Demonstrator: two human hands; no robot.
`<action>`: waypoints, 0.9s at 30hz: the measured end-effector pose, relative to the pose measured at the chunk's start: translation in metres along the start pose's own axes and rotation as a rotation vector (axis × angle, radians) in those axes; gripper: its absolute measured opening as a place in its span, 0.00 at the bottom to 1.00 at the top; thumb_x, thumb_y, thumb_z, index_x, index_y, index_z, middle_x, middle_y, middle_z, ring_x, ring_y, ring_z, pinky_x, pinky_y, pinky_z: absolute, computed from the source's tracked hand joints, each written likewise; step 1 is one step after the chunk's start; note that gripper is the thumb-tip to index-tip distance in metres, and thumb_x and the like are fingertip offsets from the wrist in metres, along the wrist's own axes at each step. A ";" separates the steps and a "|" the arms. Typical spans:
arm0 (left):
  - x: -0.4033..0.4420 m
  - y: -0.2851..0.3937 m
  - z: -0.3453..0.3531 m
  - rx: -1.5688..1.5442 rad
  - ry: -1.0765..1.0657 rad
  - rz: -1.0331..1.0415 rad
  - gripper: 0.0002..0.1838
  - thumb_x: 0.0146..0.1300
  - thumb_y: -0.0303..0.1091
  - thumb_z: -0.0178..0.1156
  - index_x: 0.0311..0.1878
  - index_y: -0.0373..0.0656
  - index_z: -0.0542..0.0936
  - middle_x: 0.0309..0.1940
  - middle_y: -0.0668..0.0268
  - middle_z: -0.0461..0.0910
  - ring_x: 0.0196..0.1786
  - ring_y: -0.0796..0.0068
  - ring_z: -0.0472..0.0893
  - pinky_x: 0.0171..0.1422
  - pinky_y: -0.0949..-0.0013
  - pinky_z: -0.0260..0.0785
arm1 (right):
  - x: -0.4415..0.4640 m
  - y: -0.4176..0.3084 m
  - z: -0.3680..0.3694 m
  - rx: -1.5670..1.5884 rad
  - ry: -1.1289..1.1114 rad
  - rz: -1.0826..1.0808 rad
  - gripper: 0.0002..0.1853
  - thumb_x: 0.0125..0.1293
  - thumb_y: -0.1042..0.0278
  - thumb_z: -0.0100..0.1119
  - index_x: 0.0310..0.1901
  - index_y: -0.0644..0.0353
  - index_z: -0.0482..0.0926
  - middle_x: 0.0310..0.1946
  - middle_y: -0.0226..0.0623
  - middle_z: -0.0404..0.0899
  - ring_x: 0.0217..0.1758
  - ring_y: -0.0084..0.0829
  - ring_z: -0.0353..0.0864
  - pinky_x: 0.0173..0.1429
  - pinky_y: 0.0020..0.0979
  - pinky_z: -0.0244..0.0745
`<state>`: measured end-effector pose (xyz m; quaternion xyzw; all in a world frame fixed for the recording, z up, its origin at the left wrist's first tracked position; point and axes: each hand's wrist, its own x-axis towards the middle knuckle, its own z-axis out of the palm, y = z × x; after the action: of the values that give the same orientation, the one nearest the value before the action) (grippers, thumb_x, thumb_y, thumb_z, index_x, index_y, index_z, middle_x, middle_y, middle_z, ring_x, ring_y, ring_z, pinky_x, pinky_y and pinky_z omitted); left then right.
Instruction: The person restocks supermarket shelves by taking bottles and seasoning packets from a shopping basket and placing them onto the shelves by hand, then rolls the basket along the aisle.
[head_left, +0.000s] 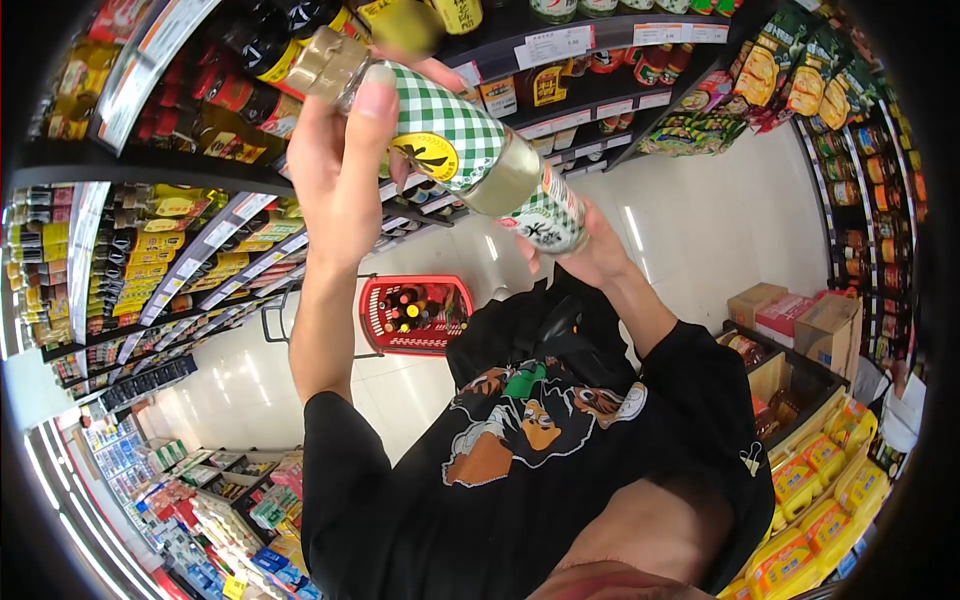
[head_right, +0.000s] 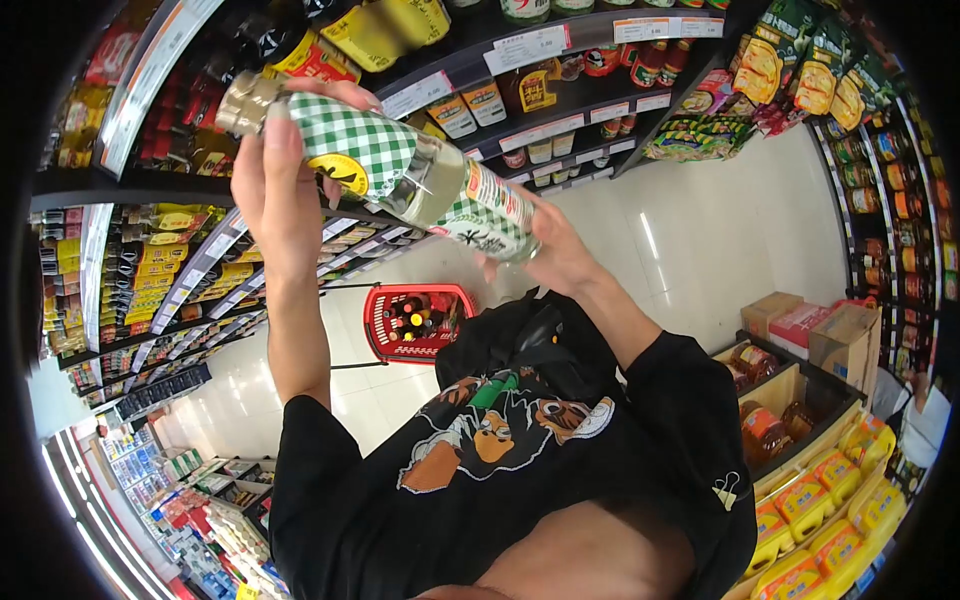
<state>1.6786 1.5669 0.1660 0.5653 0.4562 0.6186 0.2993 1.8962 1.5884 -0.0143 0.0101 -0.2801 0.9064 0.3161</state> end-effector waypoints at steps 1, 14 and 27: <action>0.007 0.002 0.001 0.000 -0.048 0.041 0.18 0.75 0.41 0.54 0.54 0.33 0.73 0.44 0.55 0.85 0.35 0.82 0.81 0.33 0.80 0.71 | 0.007 -0.010 -0.008 0.007 -0.002 -0.010 0.41 0.68 0.41 0.61 0.71 0.63 0.60 0.58 0.46 0.77 0.52 0.38 0.83 0.51 0.42 0.82; 0.088 -0.031 0.067 0.364 0.041 0.452 0.18 0.64 0.23 0.63 0.55 0.31 0.73 0.47 0.56 0.84 0.45 0.74 0.83 0.48 0.71 0.77 | 0.109 -0.117 -0.028 0.107 0.180 0.337 0.36 0.77 0.36 0.37 0.69 0.63 0.65 0.65 0.43 0.75 0.57 0.30 0.80 0.64 0.37 0.76; 0.102 -0.048 0.086 0.714 0.133 0.419 0.16 0.70 0.27 0.58 0.57 0.31 0.71 0.51 0.57 0.83 0.41 0.80 0.79 0.44 0.78 0.70 | 0.148 -0.140 -0.059 0.127 0.101 0.388 0.36 0.78 0.38 0.38 0.67 0.68 0.68 0.65 0.45 0.74 0.63 0.33 0.79 0.65 0.30 0.78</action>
<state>1.7370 1.6964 0.1620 0.6729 0.5357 0.5043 -0.0778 1.8681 1.7926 0.0351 -0.0693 -0.2029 0.9655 0.1480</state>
